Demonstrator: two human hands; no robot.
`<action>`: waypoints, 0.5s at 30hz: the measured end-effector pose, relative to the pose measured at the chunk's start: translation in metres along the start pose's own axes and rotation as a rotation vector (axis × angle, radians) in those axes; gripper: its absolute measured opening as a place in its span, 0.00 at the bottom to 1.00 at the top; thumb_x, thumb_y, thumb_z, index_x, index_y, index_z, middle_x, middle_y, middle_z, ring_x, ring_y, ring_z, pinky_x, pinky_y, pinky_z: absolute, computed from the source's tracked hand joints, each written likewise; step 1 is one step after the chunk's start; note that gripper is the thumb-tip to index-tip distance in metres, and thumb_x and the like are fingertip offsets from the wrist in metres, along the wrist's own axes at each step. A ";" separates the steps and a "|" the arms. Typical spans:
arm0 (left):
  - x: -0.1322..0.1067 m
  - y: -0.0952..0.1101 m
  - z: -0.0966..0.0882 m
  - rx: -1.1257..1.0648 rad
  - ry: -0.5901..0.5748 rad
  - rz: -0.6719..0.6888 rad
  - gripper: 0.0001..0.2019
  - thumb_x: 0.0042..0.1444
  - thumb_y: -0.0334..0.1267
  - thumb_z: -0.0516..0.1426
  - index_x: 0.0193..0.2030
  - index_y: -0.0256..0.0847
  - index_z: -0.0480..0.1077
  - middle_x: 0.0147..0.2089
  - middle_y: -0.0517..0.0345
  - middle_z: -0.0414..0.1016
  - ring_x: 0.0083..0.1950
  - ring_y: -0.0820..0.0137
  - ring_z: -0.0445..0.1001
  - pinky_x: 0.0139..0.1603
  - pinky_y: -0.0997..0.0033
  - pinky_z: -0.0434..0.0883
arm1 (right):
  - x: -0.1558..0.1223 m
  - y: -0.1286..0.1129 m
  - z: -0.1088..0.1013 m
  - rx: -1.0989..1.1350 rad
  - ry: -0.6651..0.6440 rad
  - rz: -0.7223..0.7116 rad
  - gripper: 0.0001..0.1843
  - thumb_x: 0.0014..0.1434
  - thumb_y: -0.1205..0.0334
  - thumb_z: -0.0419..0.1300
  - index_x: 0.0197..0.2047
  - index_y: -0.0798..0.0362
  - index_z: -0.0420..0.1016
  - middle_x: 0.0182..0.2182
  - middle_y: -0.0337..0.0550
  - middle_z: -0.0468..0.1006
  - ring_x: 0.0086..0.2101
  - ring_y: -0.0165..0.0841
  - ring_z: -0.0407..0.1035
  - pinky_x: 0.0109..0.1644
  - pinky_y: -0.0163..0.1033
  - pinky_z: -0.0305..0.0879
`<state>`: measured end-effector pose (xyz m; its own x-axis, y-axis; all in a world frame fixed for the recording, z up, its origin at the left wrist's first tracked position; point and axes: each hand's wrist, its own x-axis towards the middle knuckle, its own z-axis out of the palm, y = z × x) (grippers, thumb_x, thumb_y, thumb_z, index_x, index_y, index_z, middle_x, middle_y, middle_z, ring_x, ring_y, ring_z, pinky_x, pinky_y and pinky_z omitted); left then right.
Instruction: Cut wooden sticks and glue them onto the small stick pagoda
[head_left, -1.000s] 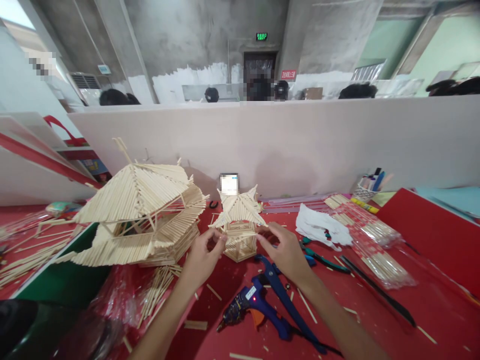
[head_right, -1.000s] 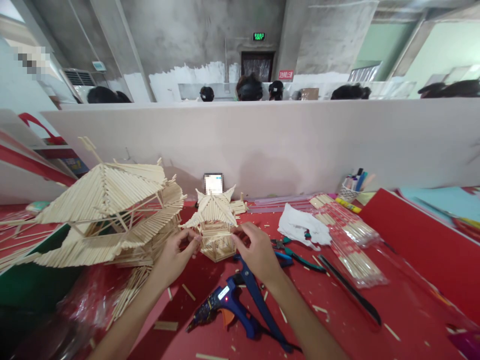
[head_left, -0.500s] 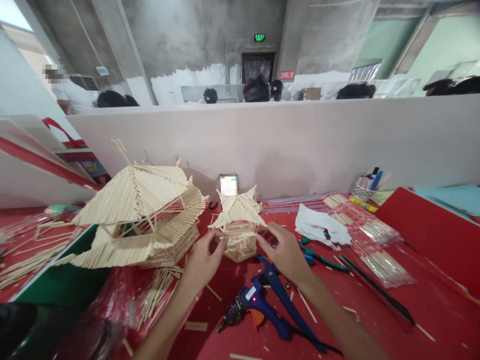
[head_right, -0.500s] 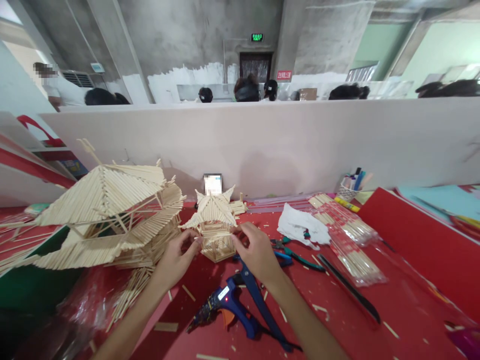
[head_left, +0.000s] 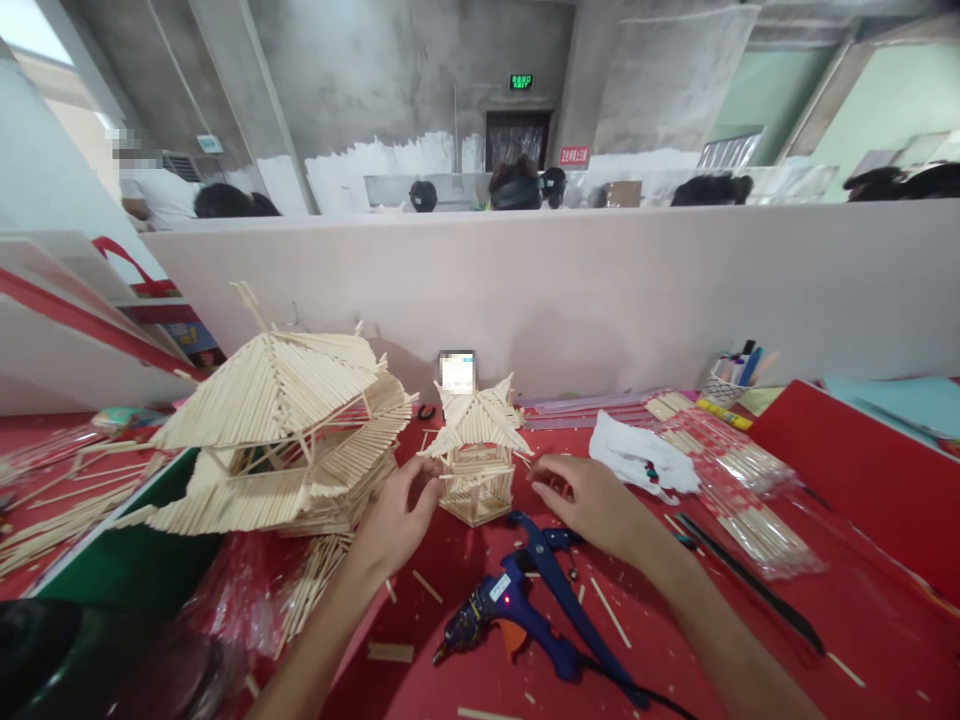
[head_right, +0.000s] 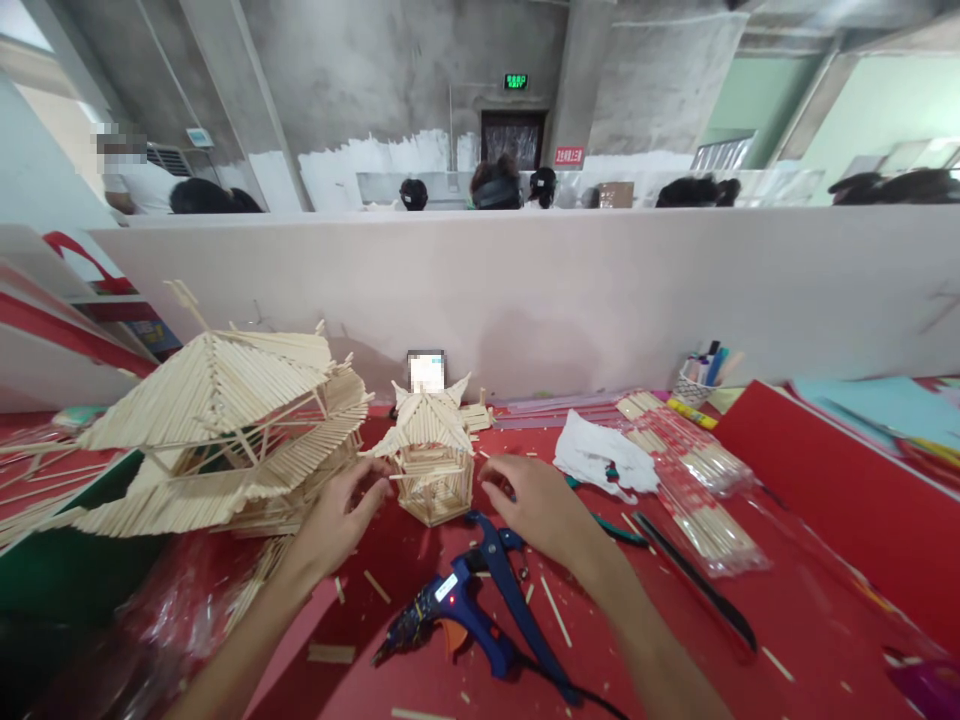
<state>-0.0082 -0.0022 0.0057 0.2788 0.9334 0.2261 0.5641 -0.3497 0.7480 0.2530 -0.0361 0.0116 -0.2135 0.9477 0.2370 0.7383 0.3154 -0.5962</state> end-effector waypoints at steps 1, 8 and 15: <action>0.000 -0.001 -0.002 0.003 -0.006 0.000 0.10 0.61 0.43 0.50 0.38 0.42 0.68 0.36 0.56 0.76 0.39 0.63 0.73 0.44 0.66 0.67 | -0.001 -0.002 -0.003 -0.030 -0.020 0.001 0.09 0.63 0.64 0.54 0.38 0.50 0.77 0.36 0.42 0.82 0.36 0.36 0.74 0.40 0.39 0.64; -0.001 0.001 -0.008 0.070 -0.012 0.006 0.12 0.63 0.44 0.46 0.36 0.43 0.67 0.34 0.57 0.75 0.38 0.63 0.72 0.44 0.65 0.66 | -0.008 -0.011 -0.016 -0.112 -0.149 -0.003 0.11 0.63 0.64 0.54 0.37 0.49 0.79 0.34 0.43 0.83 0.34 0.36 0.74 0.38 0.38 0.61; -0.002 0.004 -0.014 0.437 -0.074 -0.089 0.14 0.64 0.42 0.44 0.36 0.43 0.68 0.33 0.53 0.74 0.38 0.62 0.72 0.41 0.66 0.62 | -0.020 0.004 -0.034 -0.257 -0.349 0.097 0.09 0.62 0.63 0.58 0.31 0.49 0.76 0.30 0.40 0.80 0.31 0.34 0.72 0.32 0.35 0.54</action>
<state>-0.0174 -0.0045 0.0167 0.2604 0.9585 0.1161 0.8592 -0.2849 0.4249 0.2817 -0.0559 0.0306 -0.3058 0.9457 -0.1100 0.8914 0.2438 -0.3821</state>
